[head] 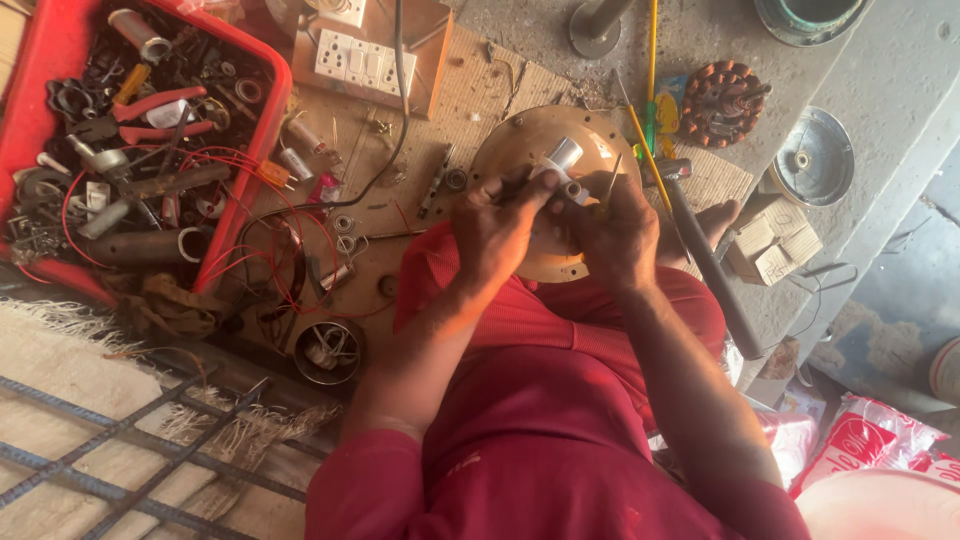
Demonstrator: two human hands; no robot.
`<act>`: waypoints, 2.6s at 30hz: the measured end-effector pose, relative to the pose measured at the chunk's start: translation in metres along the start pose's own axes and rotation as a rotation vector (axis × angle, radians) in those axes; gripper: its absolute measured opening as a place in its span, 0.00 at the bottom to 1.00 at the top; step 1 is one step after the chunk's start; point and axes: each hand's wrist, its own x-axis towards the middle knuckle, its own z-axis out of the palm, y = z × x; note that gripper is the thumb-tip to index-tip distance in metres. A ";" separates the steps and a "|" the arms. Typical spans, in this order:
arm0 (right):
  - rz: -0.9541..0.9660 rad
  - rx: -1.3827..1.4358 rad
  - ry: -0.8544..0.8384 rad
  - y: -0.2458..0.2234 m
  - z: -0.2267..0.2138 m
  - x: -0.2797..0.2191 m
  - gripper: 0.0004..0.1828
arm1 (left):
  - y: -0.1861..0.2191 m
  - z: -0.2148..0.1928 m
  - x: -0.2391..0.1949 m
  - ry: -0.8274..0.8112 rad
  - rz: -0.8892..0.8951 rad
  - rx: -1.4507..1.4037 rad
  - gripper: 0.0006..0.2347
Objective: The person sits on the floor and uses a screwdriver to manipulate wires and components inside a ceiling fan housing. They attach a white plastic connector to the wires and secure it with screws.
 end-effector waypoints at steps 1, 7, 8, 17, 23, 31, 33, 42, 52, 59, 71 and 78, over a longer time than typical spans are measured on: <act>0.065 0.026 0.027 0.000 0.002 -0.002 0.15 | 0.002 -0.001 0.000 0.040 -0.069 0.051 0.09; -0.134 -0.171 0.115 -0.010 0.009 -0.006 0.17 | 0.000 -0.011 -0.006 0.037 -0.084 0.126 0.11; -0.060 -0.152 0.068 -0.014 0.006 -0.005 0.17 | 0.002 -0.013 -0.008 0.022 -0.051 0.116 0.11; 0.204 -0.069 0.179 -0.029 -0.046 -0.015 0.10 | 0.042 -0.050 -0.022 -0.178 0.304 0.785 0.07; 0.235 -0.141 0.023 -0.028 -0.036 -0.028 0.11 | 0.051 -0.054 -0.013 -0.325 0.466 0.881 0.08; 0.393 -0.425 -0.078 -0.040 -0.019 -0.022 0.16 | 0.051 -0.064 -0.010 -0.395 0.060 0.685 0.06; 0.457 -0.251 -0.103 -0.047 -0.025 -0.024 0.14 | 0.052 -0.066 -0.011 -0.417 0.108 0.693 0.07; 0.538 0.131 -0.189 -0.035 -0.020 -0.038 0.13 | 0.048 -0.058 -0.014 -0.529 0.485 0.820 0.13; 0.272 -0.254 -0.052 -0.030 -0.027 -0.047 0.12 | 0.054 -0.039 -0.017 -0.617 0.614 0.660 0.11; 0.314 -0.167 0.025 -0.026 -0.026 -0.050 0.10 | 0.033 -0.016 -0.023 -0.520 0.003 0.498 0.08; -0.075 -0.266 0.093 -0.020 -0.025 -0.058 0.04 | 0.031 -0.004 -0.029 -0.460 0.226 0.518 0.06; -0.185 -0.382 0.085 -0.025 -0.029 -0.053 0.04 | 0.041 -0.001 -0.031 -0.453 0.311 0.567 0.06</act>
